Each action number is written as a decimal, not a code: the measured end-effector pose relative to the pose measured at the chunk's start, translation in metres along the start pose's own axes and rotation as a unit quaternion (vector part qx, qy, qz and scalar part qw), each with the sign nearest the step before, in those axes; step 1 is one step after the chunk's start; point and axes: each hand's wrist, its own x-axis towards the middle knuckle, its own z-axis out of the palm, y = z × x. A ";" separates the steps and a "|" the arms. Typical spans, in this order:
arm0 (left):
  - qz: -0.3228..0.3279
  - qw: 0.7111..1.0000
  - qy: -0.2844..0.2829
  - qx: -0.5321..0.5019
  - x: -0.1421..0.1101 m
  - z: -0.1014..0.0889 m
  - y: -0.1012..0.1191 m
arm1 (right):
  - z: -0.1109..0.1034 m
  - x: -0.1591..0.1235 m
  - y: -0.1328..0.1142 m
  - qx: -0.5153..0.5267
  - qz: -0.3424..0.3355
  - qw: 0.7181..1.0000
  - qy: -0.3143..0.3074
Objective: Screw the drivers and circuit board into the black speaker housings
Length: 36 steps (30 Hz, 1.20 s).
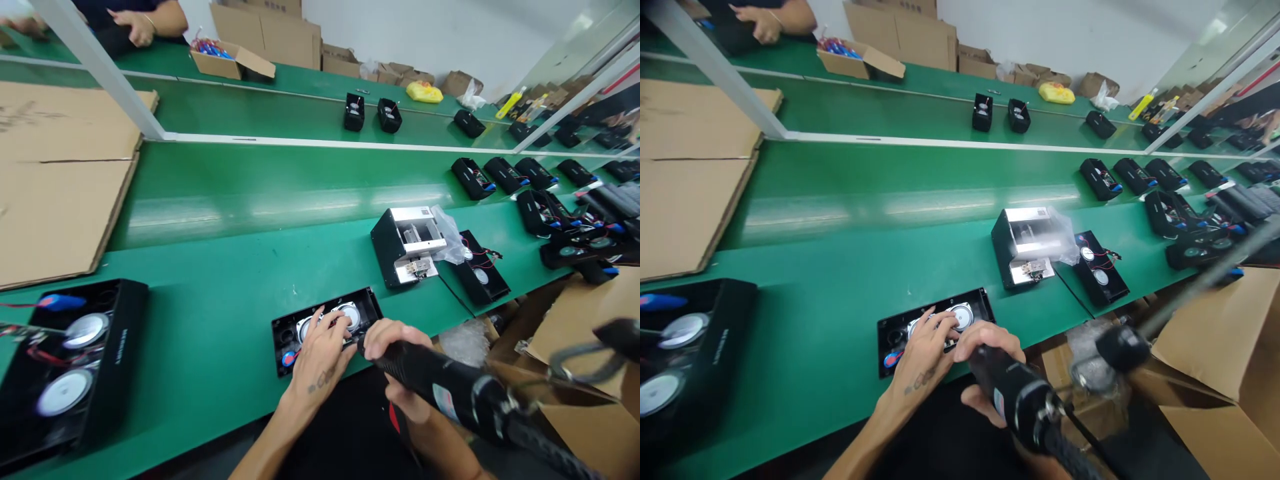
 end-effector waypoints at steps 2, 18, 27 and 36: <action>-0.003 1.000 0.007 0.006 0.001 0.002 0.001 | -0.002 0.007 -0.006 0.031 -0.017 0.999 -0.007; 0.010 1.000 0.006 -0.007 -0.002 0.000 0.005 | 0.002 0.004 0.009 -0.080 -0.018 0.996 0.033; 0.009 1.000 -0.006 -0.021 -0.004 0.002 0.004 | 0.011 0.018 -0.002 -0.099 -0.036 0.994 0.023; 0.018 1.000 -0.011 -0.007 -0.005 0.001 0.003 | 0.005 0.007 0.010 -0.086 0.022 0.996 0.020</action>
